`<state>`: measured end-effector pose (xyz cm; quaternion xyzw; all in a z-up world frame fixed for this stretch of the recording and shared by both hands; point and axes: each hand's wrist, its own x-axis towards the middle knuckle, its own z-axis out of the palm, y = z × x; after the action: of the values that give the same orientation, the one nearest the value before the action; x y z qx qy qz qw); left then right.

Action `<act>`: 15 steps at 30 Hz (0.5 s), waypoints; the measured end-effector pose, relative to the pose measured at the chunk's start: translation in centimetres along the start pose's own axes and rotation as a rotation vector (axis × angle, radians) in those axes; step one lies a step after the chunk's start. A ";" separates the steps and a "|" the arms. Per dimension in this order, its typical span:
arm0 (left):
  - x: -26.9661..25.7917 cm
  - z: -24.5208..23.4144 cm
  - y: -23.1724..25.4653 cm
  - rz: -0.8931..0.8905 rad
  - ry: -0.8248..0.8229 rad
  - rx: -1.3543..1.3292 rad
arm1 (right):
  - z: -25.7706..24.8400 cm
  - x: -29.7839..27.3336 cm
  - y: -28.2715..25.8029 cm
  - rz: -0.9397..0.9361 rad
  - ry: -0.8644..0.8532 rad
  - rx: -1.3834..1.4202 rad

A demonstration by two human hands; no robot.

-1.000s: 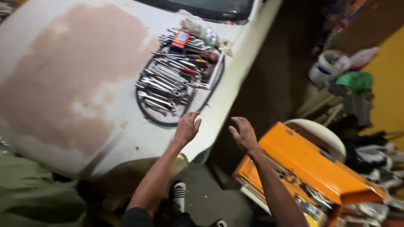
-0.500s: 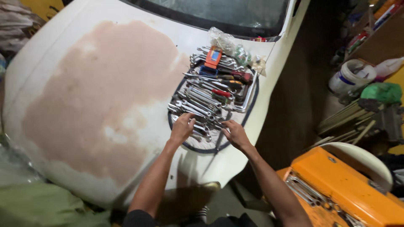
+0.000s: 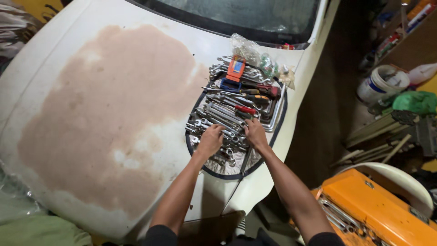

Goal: The person transfers various hand tools from a circular mat on a car hood into an orange toolbox. They pick up items one by one, including wrenches, pliers, and packaged accessories, and place them inside the toolbox.

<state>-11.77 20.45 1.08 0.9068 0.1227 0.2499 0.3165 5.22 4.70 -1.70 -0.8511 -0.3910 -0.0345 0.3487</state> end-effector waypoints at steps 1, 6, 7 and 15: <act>0.1 0.1 0.0 0.012 0.011 -0.013 | 0.6 0.4 0.4 -0.018 -0.007 -0.023; 0.5 0.0 -0.2 -0.018 0.050 -0.086 | 2.6 2.1 2.0 0.004 -0.044 -0.078; 0.5 0.0 -0.4 -0.023 0.064 -0.092 | 2.9 2.1 2.1 0.010 -0.046 -0.061; 0.4 -0.3 -0.9 -0.134 0.065 -0.103 | 3.4 2.7 3.1 0.016 -0.054 -0.018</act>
<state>-11.67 21.39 0.85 0.8705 0.1805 0.2636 0.3743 8.51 7.18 -5.09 -0.8579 -0.3932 -0.0126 0.3305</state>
